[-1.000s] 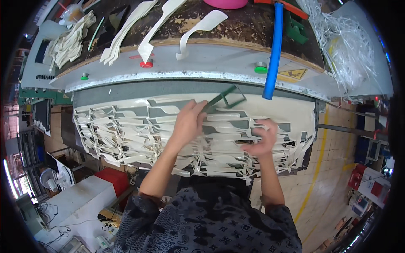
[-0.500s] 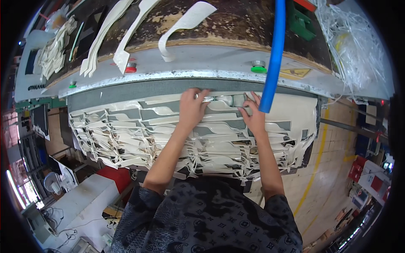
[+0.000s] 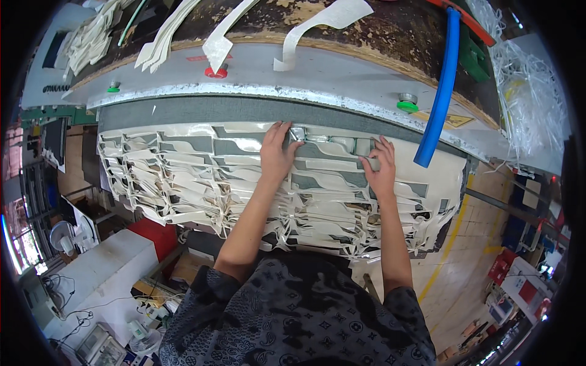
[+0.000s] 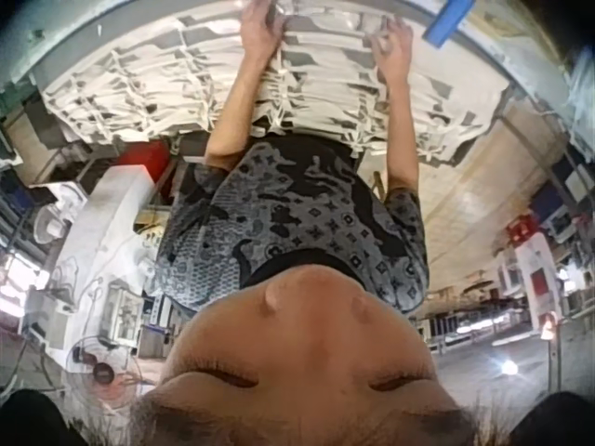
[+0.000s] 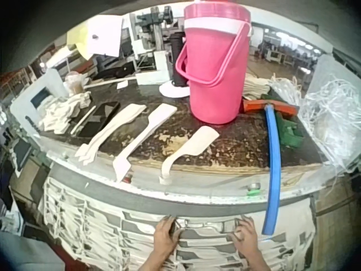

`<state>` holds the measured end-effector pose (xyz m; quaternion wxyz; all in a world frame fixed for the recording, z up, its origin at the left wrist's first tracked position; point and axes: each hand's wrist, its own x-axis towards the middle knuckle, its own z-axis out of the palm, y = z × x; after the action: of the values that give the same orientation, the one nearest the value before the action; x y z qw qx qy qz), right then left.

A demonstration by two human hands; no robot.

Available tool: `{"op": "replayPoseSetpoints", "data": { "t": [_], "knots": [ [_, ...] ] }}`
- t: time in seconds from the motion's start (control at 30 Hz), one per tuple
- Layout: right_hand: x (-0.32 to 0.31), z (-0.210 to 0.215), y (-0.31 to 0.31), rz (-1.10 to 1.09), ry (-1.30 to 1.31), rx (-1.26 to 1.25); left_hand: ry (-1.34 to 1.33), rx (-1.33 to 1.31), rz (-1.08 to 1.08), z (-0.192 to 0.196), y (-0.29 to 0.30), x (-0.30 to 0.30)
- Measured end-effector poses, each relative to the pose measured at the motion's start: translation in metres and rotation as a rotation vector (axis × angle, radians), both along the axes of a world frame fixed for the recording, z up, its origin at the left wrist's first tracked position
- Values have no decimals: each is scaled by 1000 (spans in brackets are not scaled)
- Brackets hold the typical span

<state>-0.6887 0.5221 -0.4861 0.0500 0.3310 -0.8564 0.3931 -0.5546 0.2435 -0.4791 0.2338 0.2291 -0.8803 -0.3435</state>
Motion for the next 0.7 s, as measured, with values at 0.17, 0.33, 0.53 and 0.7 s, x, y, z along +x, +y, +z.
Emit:
{"op": "replayPoseSetpoints", "data": {
  "t": [0.17, 0.33, 0.53, 0.7],
  "knots": [
    [1, -5, 3, -5, -26, 1, 25, 92, -33, 3, -5, -3],
    [0, -8, 4, 2, -21, -20, 108, 43, -81, 7, -6, -1],
    [2, -11, 8, -14, -56, -81, 142, -54, -73, 2, -4, -2],
    [2, 6, 3, -31, -115, 17, 46, -17, -97, 6, -5, -1]
  ]
}}
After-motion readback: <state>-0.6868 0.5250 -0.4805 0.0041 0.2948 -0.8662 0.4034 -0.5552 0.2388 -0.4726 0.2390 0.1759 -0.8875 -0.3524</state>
